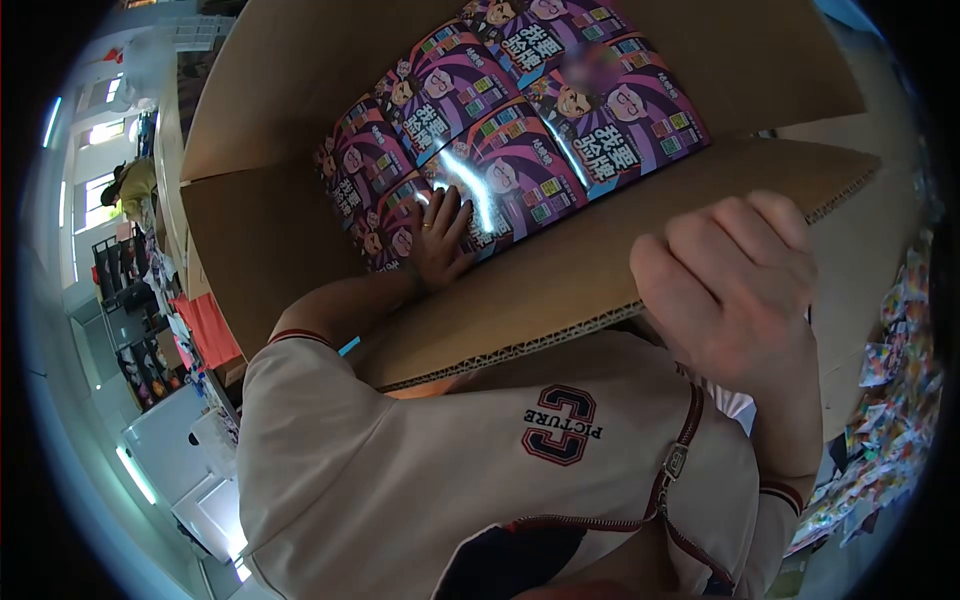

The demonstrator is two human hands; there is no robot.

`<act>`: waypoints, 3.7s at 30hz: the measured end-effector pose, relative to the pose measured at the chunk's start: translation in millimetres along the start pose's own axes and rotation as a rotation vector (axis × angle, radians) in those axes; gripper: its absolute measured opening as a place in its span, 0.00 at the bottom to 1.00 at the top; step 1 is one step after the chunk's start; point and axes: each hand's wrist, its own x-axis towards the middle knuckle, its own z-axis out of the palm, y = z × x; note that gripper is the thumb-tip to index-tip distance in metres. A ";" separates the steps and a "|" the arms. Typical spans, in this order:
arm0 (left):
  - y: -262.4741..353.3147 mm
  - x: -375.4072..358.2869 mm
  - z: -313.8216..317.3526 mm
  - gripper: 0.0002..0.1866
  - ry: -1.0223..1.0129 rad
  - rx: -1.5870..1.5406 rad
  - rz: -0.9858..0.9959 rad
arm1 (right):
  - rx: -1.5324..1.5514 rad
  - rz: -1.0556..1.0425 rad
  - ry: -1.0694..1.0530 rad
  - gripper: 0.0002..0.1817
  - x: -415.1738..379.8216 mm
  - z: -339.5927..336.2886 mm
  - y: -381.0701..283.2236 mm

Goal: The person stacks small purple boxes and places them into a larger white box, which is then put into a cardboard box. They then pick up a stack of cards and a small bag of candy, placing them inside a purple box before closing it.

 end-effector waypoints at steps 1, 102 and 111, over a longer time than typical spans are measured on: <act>-1.6 -2.8 -0.2 0.42 -0.008 0.007 -0.010 | 0.026 -0.013 -0.079 0.08 4.6 -3.1 1.1; 364.2 277.0 -259.4 0.27 -0.995 -1.366 0.593 | 0.764 0.629 0.472 0.02 -128.9 -195.4 28.1; 322.2 280.1 -277.7 0.22 -0.483 -1.195 0.732 | 1.284 0.758 0.204 0.07 -123.7 -187.3 74.5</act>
